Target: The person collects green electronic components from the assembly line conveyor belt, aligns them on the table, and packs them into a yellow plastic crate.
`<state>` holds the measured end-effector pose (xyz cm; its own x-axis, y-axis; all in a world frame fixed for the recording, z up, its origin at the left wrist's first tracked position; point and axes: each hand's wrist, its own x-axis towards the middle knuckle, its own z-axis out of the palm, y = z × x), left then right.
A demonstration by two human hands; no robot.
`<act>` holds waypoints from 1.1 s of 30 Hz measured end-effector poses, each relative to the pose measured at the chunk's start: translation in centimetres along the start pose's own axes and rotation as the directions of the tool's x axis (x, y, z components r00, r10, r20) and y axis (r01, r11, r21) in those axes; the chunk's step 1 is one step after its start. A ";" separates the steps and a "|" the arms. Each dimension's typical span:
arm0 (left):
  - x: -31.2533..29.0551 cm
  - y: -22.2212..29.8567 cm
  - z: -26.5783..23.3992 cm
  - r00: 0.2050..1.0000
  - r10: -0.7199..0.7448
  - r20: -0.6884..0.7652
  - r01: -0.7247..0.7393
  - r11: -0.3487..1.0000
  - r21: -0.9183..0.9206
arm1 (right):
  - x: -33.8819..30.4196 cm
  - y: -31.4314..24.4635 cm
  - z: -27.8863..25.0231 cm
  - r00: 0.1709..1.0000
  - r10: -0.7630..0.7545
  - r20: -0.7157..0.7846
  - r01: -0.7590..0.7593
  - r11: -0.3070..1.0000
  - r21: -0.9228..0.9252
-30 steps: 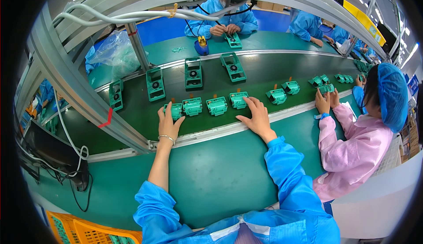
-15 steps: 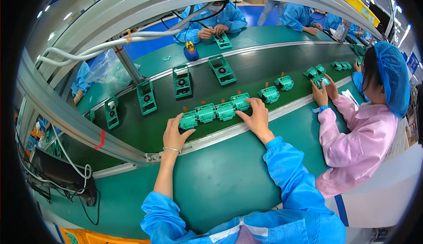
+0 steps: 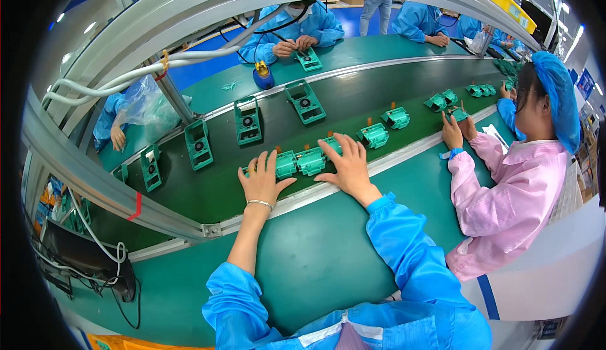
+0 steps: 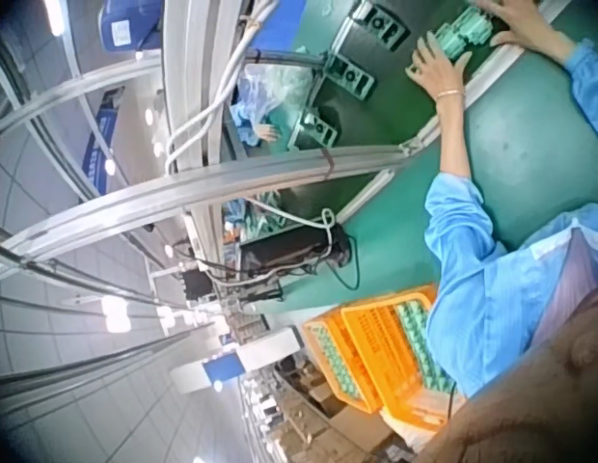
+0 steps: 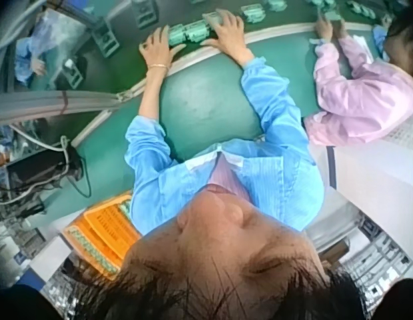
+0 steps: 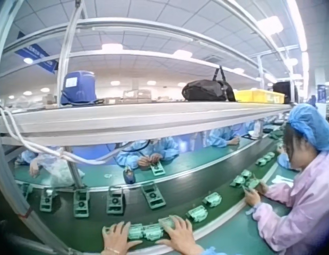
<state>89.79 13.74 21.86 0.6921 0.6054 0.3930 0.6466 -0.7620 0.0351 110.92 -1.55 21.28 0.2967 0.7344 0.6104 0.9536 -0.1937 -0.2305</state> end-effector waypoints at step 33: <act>0.6 -1.5 1.0 0.986 0.139 -0.097 -0.136 0.990 0.033 | 2.4 1.1 0.3 0.962 -0.259 0.091 0.264 0.964 -0.044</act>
<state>89.54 15.49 21.07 0.7409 0.4684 0.4813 0.5564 -0.8295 -0.0493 112.63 0.17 22.27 0.0334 0.8155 0.5777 0.9994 -0.0216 -0.0273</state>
